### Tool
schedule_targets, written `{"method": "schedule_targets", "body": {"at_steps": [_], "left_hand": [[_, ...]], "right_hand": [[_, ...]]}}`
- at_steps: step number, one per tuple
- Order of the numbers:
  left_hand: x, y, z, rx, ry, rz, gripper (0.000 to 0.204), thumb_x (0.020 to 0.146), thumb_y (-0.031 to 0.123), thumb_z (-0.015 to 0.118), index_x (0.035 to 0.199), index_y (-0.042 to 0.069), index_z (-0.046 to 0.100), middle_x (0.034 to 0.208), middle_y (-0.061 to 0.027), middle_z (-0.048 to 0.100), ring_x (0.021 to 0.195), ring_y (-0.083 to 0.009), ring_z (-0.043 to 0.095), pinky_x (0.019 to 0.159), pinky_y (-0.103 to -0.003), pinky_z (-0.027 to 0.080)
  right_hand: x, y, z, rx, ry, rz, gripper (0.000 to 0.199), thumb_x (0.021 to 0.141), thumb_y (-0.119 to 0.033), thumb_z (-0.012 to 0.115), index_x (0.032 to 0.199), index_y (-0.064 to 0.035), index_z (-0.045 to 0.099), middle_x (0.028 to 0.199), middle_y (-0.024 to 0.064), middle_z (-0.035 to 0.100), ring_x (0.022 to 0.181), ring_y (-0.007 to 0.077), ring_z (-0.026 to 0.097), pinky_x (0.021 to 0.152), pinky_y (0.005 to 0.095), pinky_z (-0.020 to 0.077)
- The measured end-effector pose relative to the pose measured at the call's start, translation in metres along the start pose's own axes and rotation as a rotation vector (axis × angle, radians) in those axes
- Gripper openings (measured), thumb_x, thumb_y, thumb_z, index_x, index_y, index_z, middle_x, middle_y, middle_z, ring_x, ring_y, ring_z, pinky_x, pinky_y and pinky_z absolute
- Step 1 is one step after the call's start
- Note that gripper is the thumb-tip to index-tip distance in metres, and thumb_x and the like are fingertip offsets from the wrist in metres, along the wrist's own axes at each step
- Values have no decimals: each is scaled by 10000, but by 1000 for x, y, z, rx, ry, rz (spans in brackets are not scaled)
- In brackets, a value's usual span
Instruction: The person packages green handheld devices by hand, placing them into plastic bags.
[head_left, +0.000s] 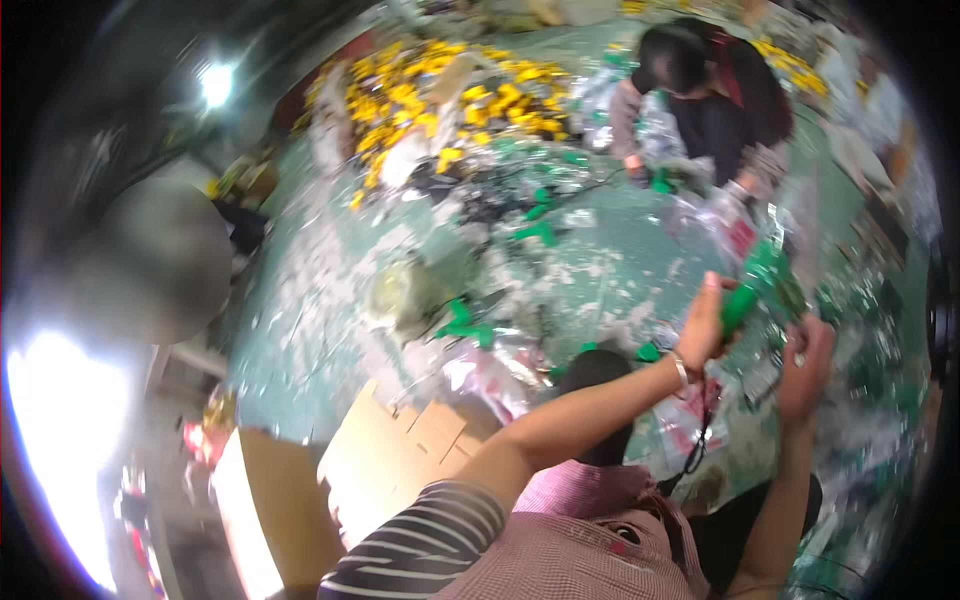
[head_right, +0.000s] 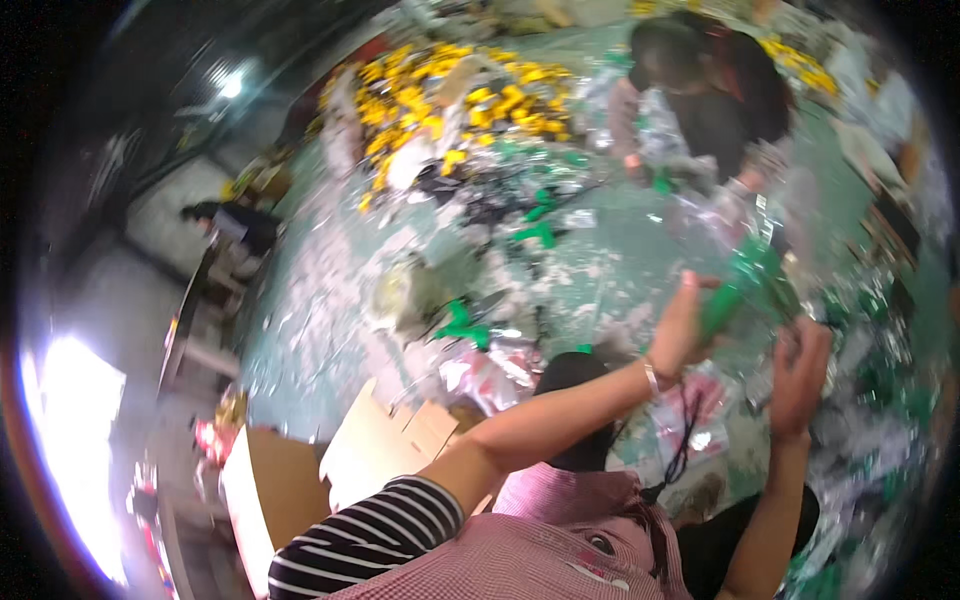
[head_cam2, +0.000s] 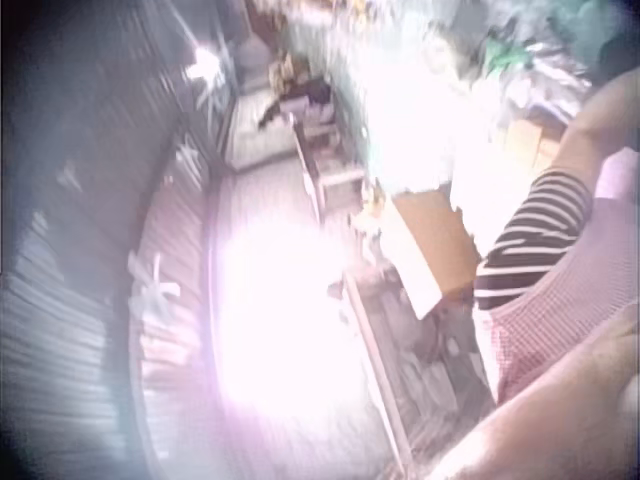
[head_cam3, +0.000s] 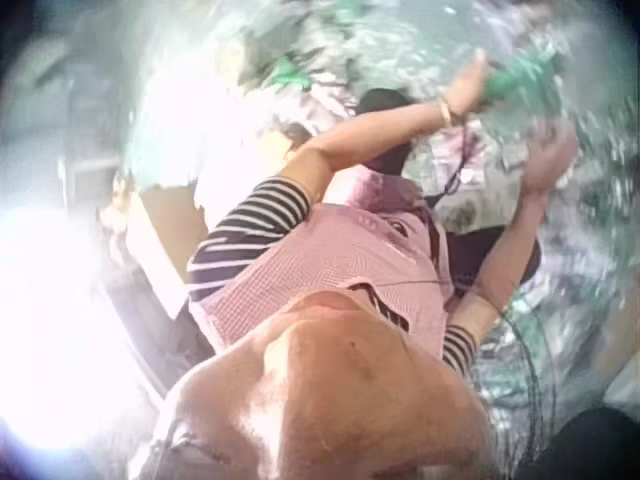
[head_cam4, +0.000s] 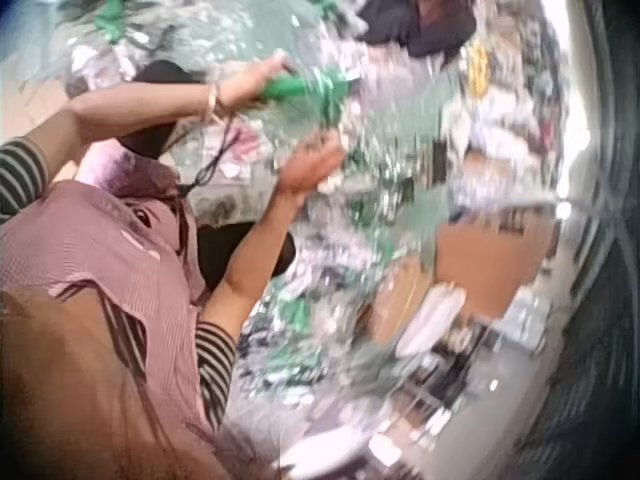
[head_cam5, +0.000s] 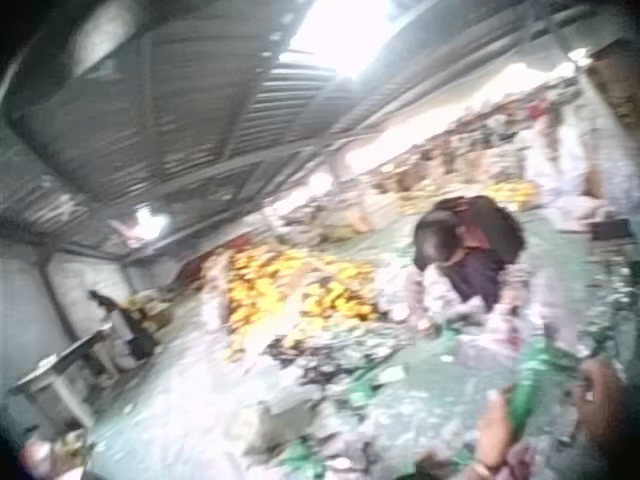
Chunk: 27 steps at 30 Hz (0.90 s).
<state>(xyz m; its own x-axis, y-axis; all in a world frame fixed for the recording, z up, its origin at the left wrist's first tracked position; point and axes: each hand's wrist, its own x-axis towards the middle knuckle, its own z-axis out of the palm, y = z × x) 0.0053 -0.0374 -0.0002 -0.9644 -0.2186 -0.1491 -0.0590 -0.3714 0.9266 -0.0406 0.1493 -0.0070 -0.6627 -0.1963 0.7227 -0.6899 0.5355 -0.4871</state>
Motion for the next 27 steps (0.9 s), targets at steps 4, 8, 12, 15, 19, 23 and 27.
{"method": "schedule_targets", "body": {"at_steps": [4,8,12,15,19,23,27], "left_hand": [[-5,7,-10,-345,-30,-47,600,965,616,256,1217,121,483,852,-43,533,585,-100,519,401,-200,295],[2,9,-3,-355,15,-126,632,960,616,282,1252,84,456,871,-49,532,616,-120,541,456,-206,360],[18,-13,-43,291,220,271,586,977,601,217,1226,138,476,853,-67,568,561,-129,501,482,-259,391],[-9,35,-48,63,446,195,731,940,678,167,1199,84,506,750,-64,523,635,-138,507,535,-263,405],[-14,36,-26,42,418,229,698,945,669,175,1022,80,541,660,-4,429,533,-91,370,453,-243,298],[-8,13,-32,266,364,276,778,920,694,283,1311,36,426,1378,-145,393,1270,-238,349,1063,-404,309],[-10,0,-26,561,168,552,515,1027,439,230,858,29,490,776,-65,482,713,-174,411,665,-322,394]], "right_hand": [[7,-14,12,58,-72,34,152,935,-29,524,1077,26,516,961,161,507,887,296,534,783,350,448],[6,24,12,-96,-83,4,147,939,-37,507,1070,23,538,992,182,540,919,329,543,793,393,454],[-30,32,44,-46,-471,87,264,898,-61,439,1090,-18,615,999,178,639,908,296,622,786,393,478],[-38,-65,58,362,-564,-156,67,810,-32,520,745,-27,505,779,172,585,710,361,578,613,439,430],[-26,-71,15,580,-810,85,186,906,-192,538,899,-28,623,778,119,658,660,242,638,593,339,482],[18,-36,-26,822,-1283,636,656,938,-597,383,1284,-65,548,1115,93,657,770,148,666,718,294,532],[-4,-26,34,983,-770,462,627,938,-545,457,1285,-25,502,1168,132,575,1115,193,504,944,357,384]]}}
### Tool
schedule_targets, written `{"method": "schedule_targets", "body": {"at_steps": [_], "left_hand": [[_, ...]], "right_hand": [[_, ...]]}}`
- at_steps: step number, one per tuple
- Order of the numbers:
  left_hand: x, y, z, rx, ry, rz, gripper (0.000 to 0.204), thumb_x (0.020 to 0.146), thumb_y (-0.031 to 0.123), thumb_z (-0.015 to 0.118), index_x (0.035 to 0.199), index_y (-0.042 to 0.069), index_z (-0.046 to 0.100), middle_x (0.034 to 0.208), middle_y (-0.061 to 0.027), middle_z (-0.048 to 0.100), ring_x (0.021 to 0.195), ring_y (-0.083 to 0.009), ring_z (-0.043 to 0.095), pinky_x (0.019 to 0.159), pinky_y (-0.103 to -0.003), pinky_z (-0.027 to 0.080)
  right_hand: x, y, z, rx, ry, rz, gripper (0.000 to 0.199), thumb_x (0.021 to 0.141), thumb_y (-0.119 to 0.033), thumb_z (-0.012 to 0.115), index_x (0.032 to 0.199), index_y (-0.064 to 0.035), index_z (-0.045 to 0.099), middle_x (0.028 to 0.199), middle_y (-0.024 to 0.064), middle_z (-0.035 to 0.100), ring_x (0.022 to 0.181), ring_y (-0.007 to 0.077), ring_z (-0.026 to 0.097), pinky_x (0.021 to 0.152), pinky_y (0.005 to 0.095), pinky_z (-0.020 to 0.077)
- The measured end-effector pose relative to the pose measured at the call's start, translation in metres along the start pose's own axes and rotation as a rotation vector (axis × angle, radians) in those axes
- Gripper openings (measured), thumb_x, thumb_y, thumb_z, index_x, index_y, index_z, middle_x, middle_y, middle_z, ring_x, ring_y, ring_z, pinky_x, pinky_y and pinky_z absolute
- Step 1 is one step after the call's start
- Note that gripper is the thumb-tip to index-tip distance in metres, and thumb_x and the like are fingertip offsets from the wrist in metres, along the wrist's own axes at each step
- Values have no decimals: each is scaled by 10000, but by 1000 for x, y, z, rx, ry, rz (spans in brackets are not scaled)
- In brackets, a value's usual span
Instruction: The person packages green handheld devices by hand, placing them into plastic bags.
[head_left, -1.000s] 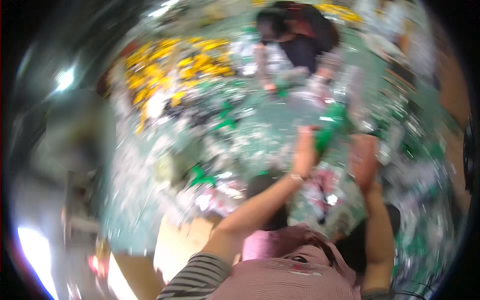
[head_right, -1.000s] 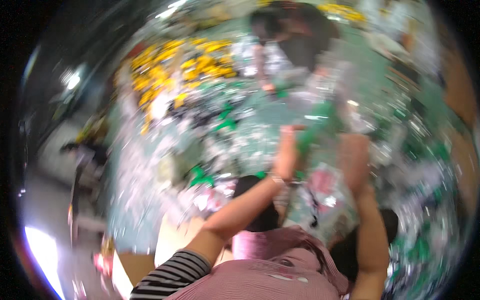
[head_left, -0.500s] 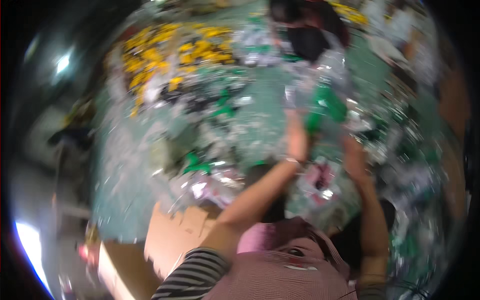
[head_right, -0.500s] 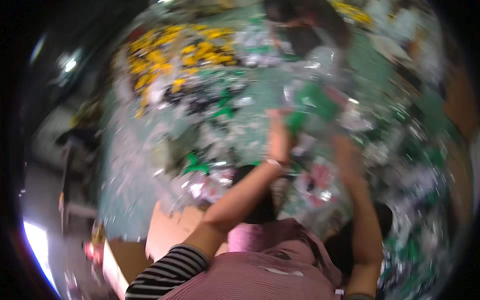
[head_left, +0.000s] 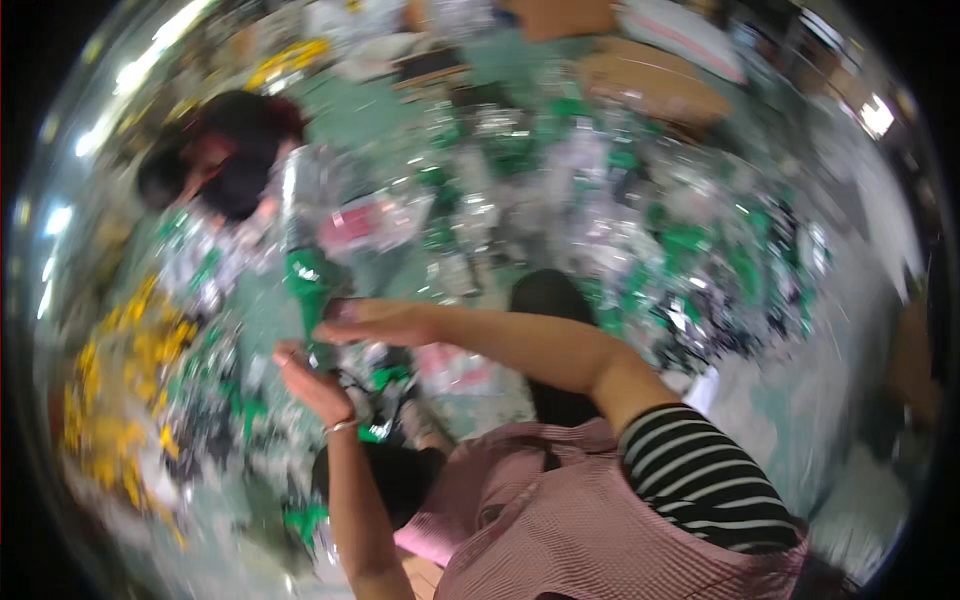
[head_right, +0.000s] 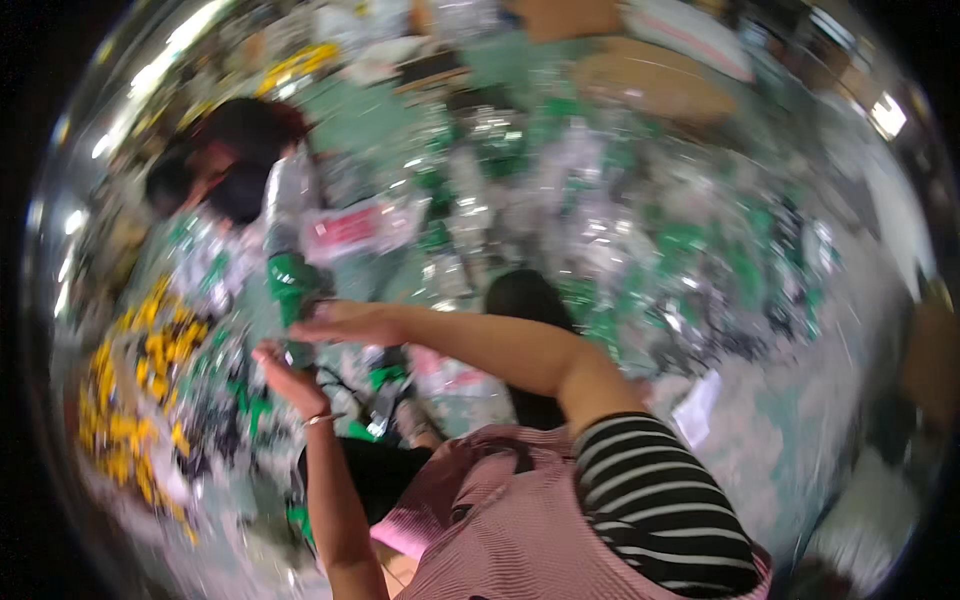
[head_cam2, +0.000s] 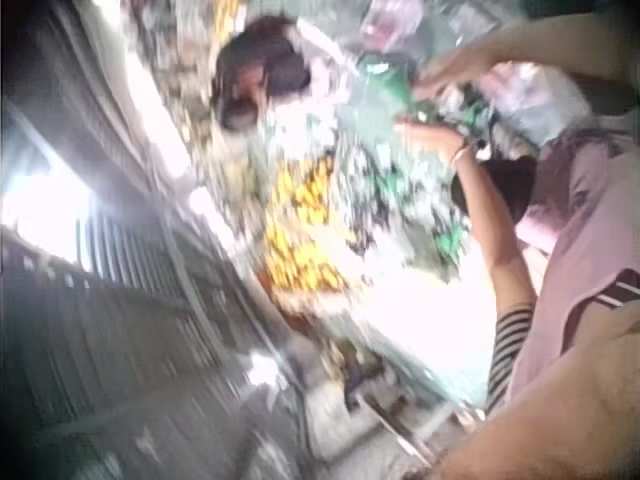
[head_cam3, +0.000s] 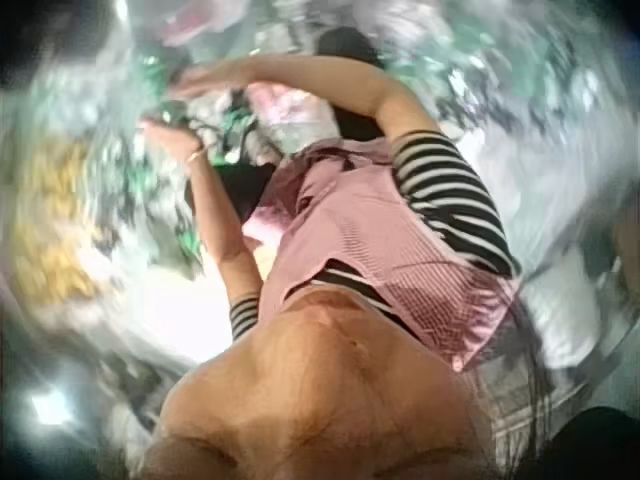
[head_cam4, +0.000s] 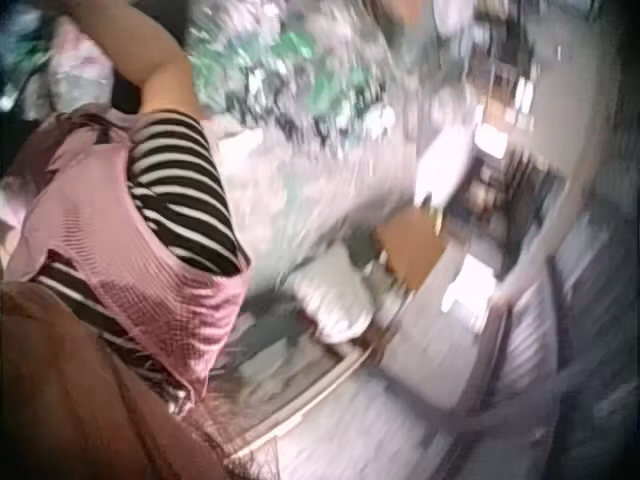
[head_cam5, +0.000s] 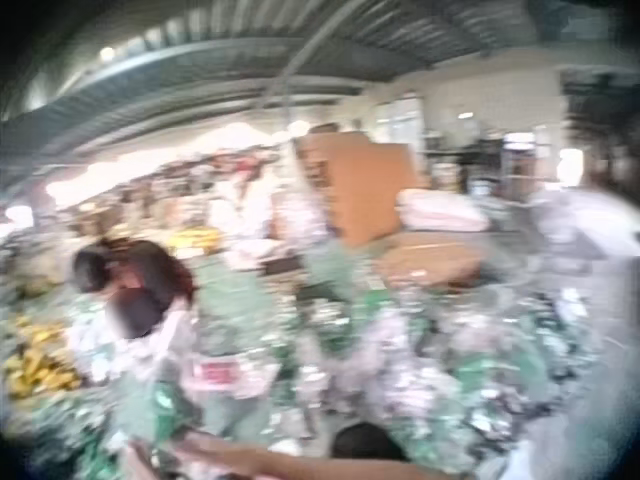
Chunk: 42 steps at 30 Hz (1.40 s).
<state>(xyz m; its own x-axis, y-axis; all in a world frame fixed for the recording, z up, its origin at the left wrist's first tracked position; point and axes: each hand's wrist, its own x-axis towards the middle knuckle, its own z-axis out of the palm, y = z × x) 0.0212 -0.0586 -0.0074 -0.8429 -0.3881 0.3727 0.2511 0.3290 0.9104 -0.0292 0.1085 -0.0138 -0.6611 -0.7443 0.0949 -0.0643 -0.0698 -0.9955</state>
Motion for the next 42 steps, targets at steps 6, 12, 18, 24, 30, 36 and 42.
{"method": "schedule_targets", "body": {"at_steps": [6,12,18,24,30,36,42], "left_hand": [[-16,39,50,-172,-544,304,440,1021,391,265,1185,1,386,991,-159,611,747,-179,569,717,-321,451],[-20,47,37,-91,-590,404,435,1015,304,366,1302,-23,357,1041,-173,618,809,-203,599,794,-318,451],[-8,53,9,-177,-531,291,469,1022,380,316,1302,6,368,1015,-154,616,816,-210,600,798,-334,461],[50,77,7,-569,-349,-6,583,997,496,325,1277,-4,433,1055,-208,633,828,-250,625,830,-383,480],[66,17,-61,-906,-116,-502,430,1007,369,371,1177,-15,463,1083,-157,582,840,-207,528,820,-332,429],[69,9,-104,-1159,-70,-443,375,1015,302,335,1112,-31,476,998,-120,552,800,-179,468,761,-322,407],[59,13,-77,-1264,-36,-743,343,1007,292,361,1063,-18,496,924,-102,561,727,-148,499,670,-257,430]], "right_hand": [[-104,-45,-76,-48,1161,4,374,783,-197,668,1077,20,586,945,126,619,797,233,590,730,391,486],[-362,-6,-155,-1161,1606,585,525,788,-316,682,1233,-82,532,987,205,663,849,372,660,747,454,529],[-558,18,-129,-1307,1073,1310,558,775,-151,607,1315,-99,474,1027,240,642,943,409,621,795,509,501],[-425,-26,-152,-1743,736,875,389,829,-164,599,1195,-38,565,1140,206,605,1086,387,556,902,460,447],[-129,-3,-99,-1331,247,207,408,825,-110,658,1219,-62,560,1246,165,569,1151,349,527,978,409,419],[34,156,-12,-990,-333,246,397,835,-219,629,1197,-65,579,1133,179,615,1041,364,581,901,436,468],[83,322,16,-1150,-179,440,285,762,-145,591,1029,-54,622,1093,187,627,1026,382,595,798,511,504]]}}
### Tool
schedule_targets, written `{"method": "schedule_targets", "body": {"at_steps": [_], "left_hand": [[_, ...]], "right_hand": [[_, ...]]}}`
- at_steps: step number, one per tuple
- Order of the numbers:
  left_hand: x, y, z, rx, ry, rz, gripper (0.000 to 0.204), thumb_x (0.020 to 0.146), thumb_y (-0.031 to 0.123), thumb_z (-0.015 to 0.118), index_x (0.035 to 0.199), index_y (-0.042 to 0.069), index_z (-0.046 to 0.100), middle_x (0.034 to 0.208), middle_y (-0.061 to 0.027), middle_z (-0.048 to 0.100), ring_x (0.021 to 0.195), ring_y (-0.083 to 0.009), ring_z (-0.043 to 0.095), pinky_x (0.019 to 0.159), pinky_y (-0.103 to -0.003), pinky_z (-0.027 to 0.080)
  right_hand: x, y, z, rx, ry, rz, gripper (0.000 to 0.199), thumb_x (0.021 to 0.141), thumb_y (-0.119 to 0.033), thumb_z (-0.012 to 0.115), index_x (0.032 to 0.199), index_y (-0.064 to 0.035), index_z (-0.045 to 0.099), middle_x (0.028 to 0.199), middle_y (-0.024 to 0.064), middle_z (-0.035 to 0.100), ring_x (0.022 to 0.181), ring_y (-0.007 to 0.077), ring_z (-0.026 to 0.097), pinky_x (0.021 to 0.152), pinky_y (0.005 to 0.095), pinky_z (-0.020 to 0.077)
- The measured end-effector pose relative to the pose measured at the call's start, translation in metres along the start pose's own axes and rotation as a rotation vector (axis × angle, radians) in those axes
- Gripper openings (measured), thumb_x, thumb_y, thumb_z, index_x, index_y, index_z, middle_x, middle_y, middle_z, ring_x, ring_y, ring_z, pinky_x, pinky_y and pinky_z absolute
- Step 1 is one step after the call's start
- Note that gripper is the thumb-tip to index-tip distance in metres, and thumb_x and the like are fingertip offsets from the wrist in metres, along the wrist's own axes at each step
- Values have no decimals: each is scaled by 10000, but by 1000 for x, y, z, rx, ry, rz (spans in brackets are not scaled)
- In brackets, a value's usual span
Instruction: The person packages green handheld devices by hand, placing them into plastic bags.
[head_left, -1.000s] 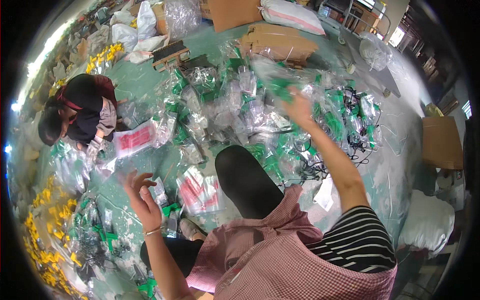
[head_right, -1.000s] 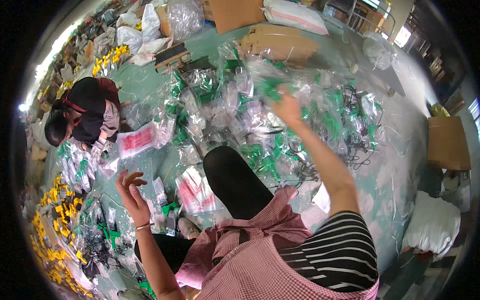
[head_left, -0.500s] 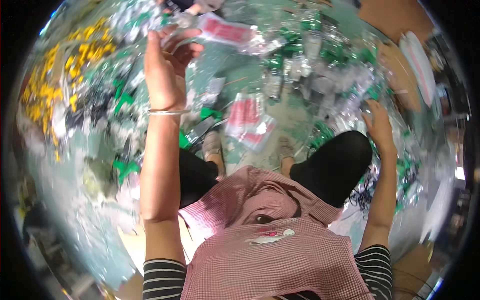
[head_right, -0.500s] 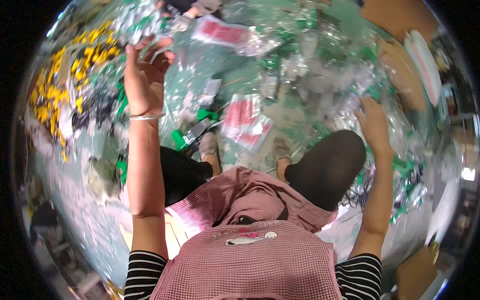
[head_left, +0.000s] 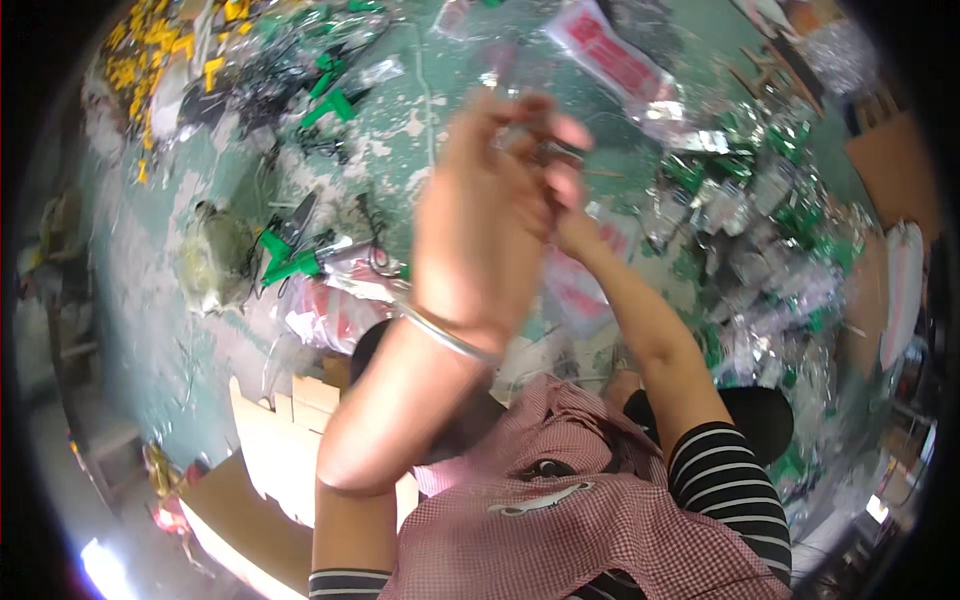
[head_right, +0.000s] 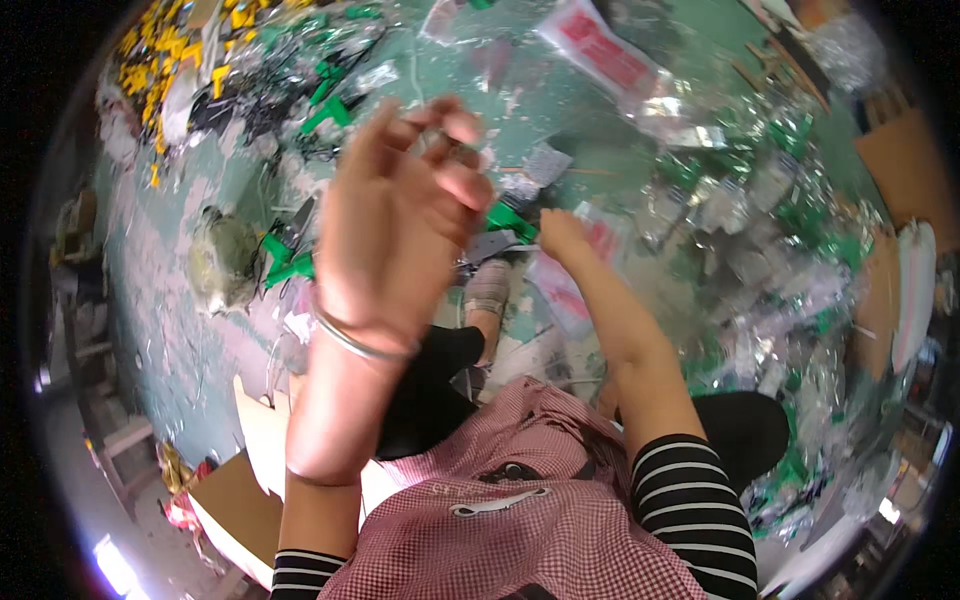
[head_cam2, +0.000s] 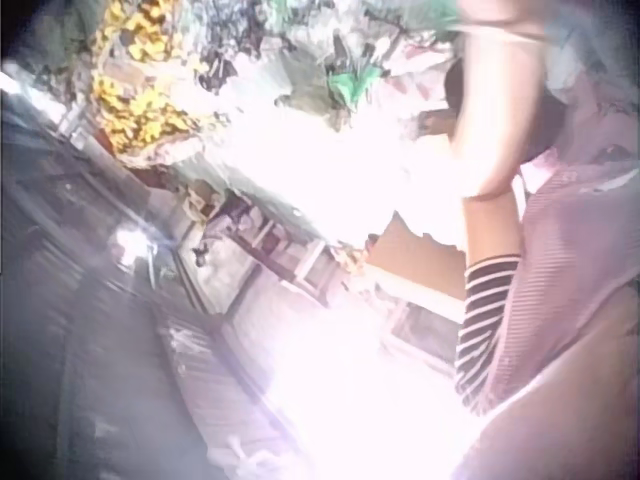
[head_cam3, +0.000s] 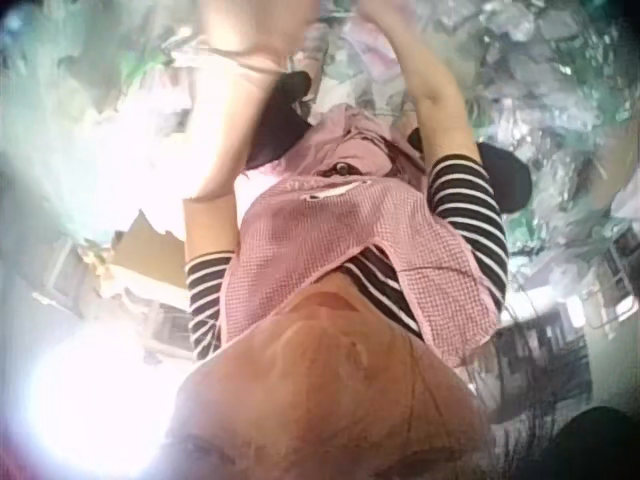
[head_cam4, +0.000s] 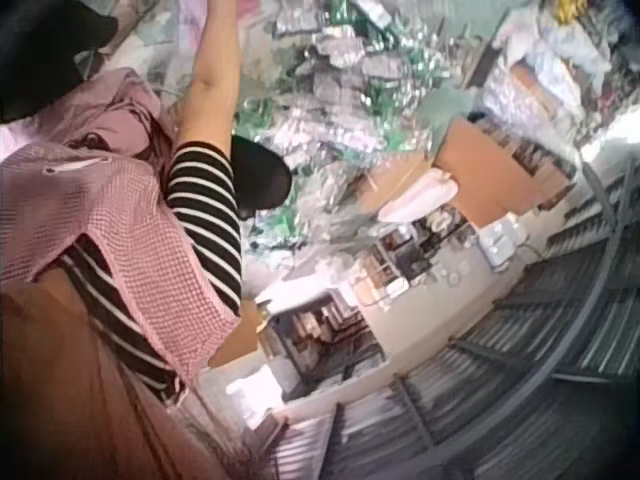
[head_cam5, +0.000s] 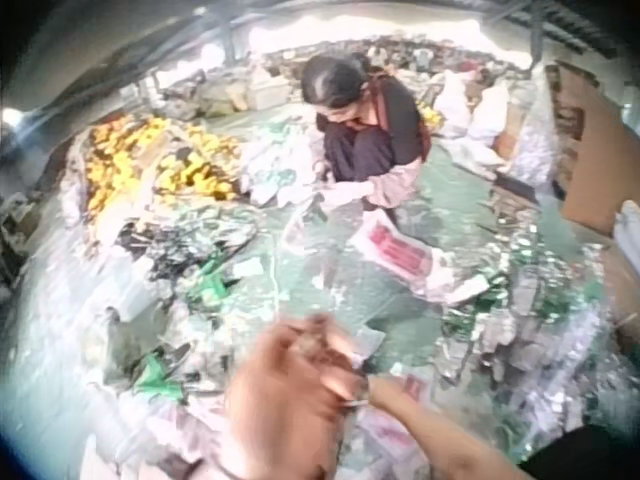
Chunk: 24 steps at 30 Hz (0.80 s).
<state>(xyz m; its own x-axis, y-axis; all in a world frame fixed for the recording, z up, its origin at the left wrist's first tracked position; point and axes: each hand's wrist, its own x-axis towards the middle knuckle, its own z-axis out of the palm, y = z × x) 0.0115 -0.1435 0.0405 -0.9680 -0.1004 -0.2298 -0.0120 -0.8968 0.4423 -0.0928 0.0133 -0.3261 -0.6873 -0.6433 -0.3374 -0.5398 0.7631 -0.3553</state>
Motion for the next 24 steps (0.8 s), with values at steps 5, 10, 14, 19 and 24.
{"method": "schedule_targets", "body": {"at_steps": [5,10,14,19,24], "left_hand": [[-4,-42,6,247,-56,-246,341,1007,338,374,1069,29,504,890,-95,595,655,-122,550,609,-243,444],[-3,-76,20,267,-30,-201,311,1015,322,398,1011,21,478,747,-64,585,538,-90,508,497,-204,401],[4,-76,37,223,-64,-79,270,1016,276,408,957,20,472,694,-63,575,500,-87,488,476,-204,390],[0,-62,24,411,-12,41,265,987,283,445,934,24,453,655,-63,573,553,-164,527,575,-323,441],[3,-61,28,896,-74,422,286,883,255,579,985,3,489,738,-146,595,917,-367,569,840,-499,405]], "right_hand": [[13,-14,91,-200,236,-36,605,707,-199,726,1223,-3,478,1077,219,594,1013,385,573,870,470,452],[22,-50,76,-14,73,122,545,679,-192,756,1150,-33,533,1097,235,570,1029,408,551,884,485,443],[24,12,61,101,394,-90,496,703,-194,750,1113,-18,533,1041,211,604,980,389,585,849,451,465],[-7,-46,-56,506,273,-217,343,822,-158,703,1123,-45,583,950,127,644,843,234,625,779,317,485],[-136,-37,-186,177,625,-43,436,893,-137,622,1274,10,469,1174,103,575,1057,185,560,925,305,427]]}}
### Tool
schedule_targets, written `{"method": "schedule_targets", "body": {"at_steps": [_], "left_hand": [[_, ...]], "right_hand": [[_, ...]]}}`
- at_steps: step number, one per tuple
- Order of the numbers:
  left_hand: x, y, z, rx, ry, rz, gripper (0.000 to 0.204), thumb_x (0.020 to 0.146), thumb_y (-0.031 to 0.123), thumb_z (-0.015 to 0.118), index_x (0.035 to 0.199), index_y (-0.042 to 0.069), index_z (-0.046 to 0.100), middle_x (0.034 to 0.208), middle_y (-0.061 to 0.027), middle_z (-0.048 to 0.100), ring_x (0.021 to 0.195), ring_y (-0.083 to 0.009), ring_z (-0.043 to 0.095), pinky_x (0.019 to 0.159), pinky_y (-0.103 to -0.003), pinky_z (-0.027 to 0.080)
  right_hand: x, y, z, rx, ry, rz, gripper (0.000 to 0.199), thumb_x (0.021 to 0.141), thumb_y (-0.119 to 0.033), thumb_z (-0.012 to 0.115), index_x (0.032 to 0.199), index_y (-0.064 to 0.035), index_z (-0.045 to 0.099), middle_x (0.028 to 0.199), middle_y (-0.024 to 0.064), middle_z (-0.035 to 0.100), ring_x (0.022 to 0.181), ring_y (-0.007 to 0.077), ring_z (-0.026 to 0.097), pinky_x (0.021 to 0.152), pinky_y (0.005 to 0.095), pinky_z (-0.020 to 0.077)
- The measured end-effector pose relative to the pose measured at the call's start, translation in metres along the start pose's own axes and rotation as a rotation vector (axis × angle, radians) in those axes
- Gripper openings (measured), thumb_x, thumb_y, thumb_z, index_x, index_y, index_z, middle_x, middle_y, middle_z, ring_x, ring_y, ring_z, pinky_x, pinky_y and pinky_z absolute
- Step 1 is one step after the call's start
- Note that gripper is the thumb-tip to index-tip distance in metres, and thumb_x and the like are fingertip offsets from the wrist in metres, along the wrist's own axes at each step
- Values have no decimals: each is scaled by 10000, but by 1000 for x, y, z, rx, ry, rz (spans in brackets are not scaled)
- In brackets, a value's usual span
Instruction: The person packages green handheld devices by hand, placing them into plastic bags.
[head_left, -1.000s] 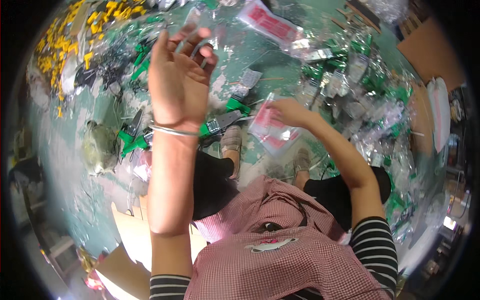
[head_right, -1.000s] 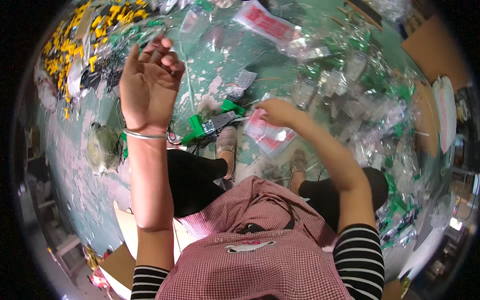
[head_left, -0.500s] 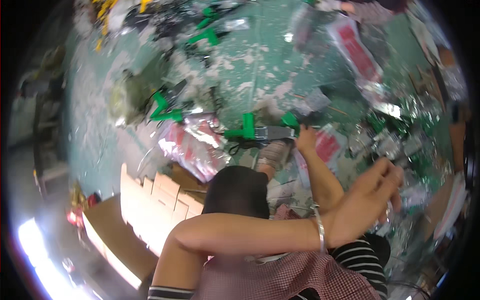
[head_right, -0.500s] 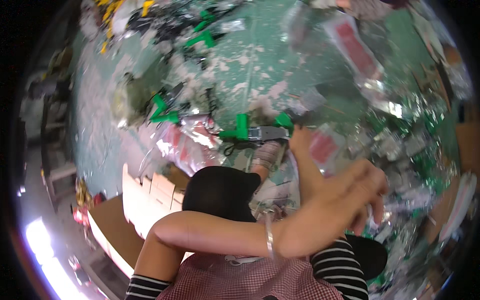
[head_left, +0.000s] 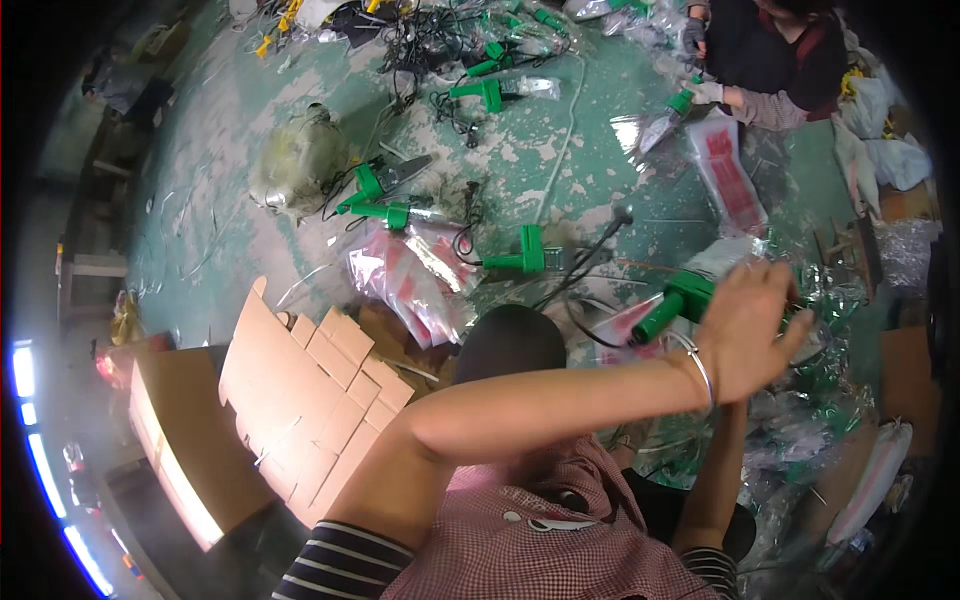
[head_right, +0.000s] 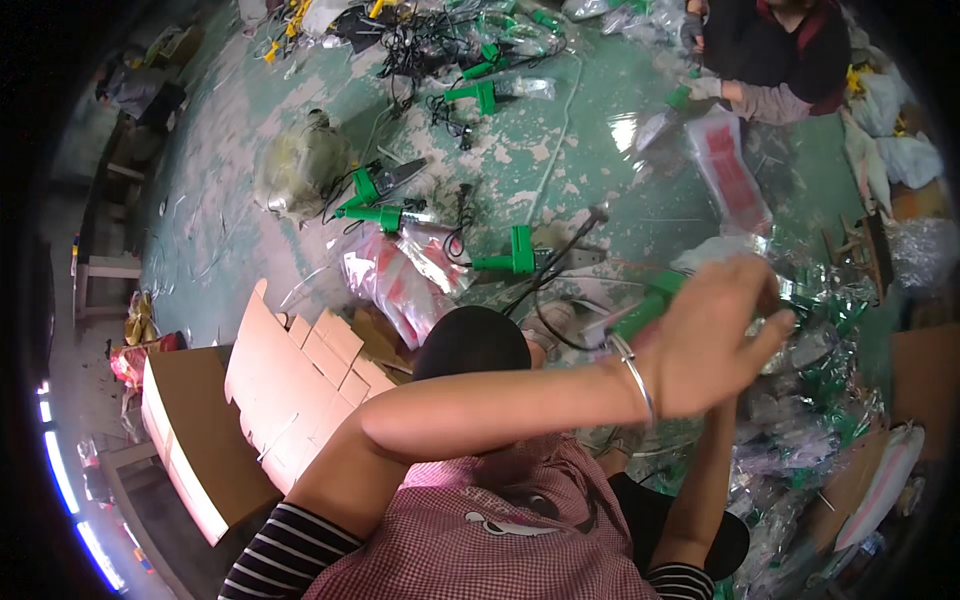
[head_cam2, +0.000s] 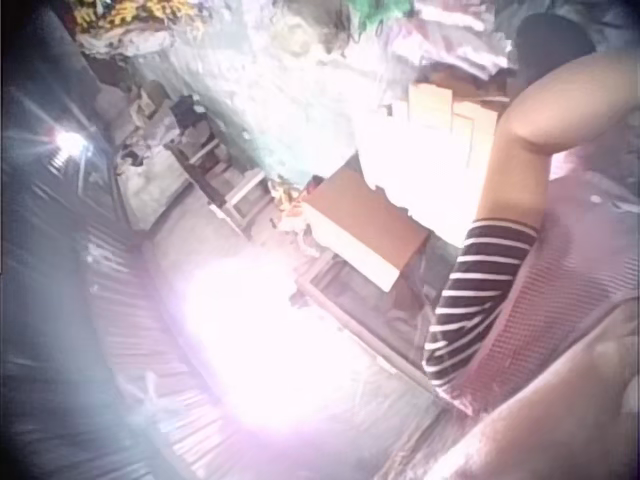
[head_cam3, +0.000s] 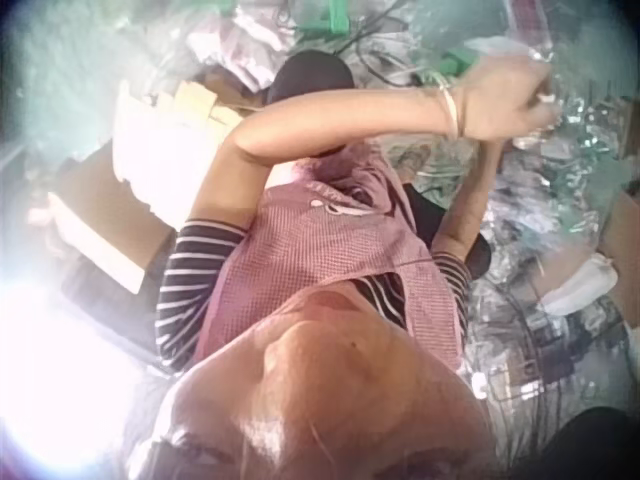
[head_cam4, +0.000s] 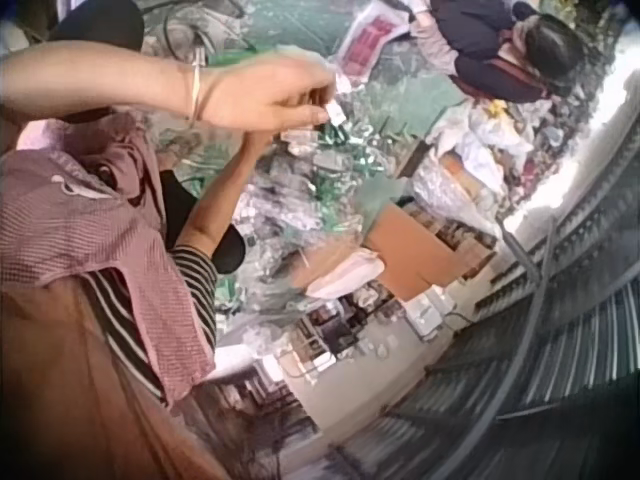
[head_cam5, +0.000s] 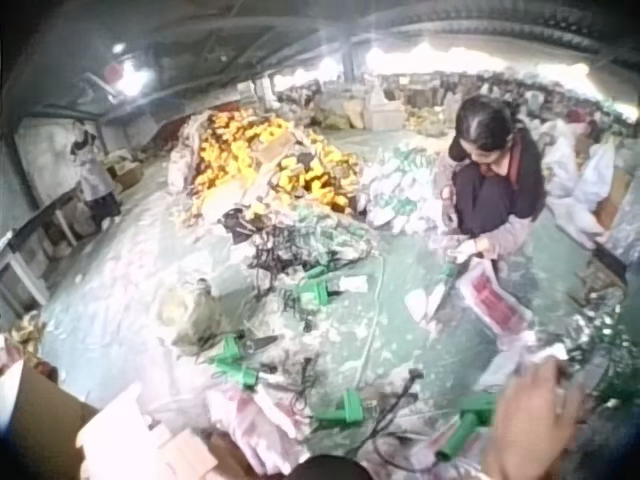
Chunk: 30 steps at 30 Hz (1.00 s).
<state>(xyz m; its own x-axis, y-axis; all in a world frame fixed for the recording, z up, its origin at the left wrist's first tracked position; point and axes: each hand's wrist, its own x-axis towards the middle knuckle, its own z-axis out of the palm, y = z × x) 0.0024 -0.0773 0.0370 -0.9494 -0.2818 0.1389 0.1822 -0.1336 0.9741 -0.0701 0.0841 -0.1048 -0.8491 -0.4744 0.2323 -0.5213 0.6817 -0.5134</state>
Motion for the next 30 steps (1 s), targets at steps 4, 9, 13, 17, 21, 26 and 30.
{"method": "schedule_targets", "body": {"at_steps": [4,9,13,17,21,26,30], "left_hand": [[-3,-8,-10,770,355,406,532,851,363,647,1100,-68,462,822,-210,580,822,-367,581,780,-430,454],[-14,2,0,294,-367,-249,695,858,479,630,1183,-104,437,991,-253,608,961,-343,597,872,-393,453],[-38,-18,28,-72,-576,-246,720,842,502,640,1219,-82,448,1073,-251,602,1019,-306,588,884,-381,446],[-57,-10,23,69,-699,-193,678,809,463,679,1207,-46,475,1074,-226,602,1004,-299,586,883,-373,441],[-82,-24,39,-182,-800,-383,510,837,367,677,1130,-11,499,861,-145,611,739,-229,612,641,-338,480],[-125,-21,50,-571,-618,-1036,160,866,178,610,855,88,478,609,15,440,445,-69,398,370,-249,295],[-120,-5,47,-942,-417,-1530,136,854,151,599,844,107,470,615,22,433,438,-63,379,364,-239,269]], "right_hand": [[-23,-11,-94,494,121,45,476,861,-7,551,1320,36,432,1227,118,541,1153,196,515,1009,327,374],[-47,-52,-154,405,285,-177,451,929,-103,490,1351,32,406,1309,148,519,1193,243,504,1028,371,372],[-45,-64,-170,323,455,-47,493,964,-261,479,1365,9,379,1336,159,492,1205,262,498,1022,385,382],[-39,-58,-163,1120,526,315,460,984,-353,445,1297,-19,403,1164,115,485,1061,207,506,939,371,419],[-22,-4,-170,2299,51,239,281,900,-225,583,1034,-19,447,800,16,422,690,97,430,691,250,395],[-3,34,-119,2390,-110,269,278,877,-242,620,942,-17,471,784,5,437,664,104,439,654,242,383],[-102,108,-5,1722,2,824,263,875,-210,618,1013,-3,533,848,53,528,723,120,497,662,249,415]]}}
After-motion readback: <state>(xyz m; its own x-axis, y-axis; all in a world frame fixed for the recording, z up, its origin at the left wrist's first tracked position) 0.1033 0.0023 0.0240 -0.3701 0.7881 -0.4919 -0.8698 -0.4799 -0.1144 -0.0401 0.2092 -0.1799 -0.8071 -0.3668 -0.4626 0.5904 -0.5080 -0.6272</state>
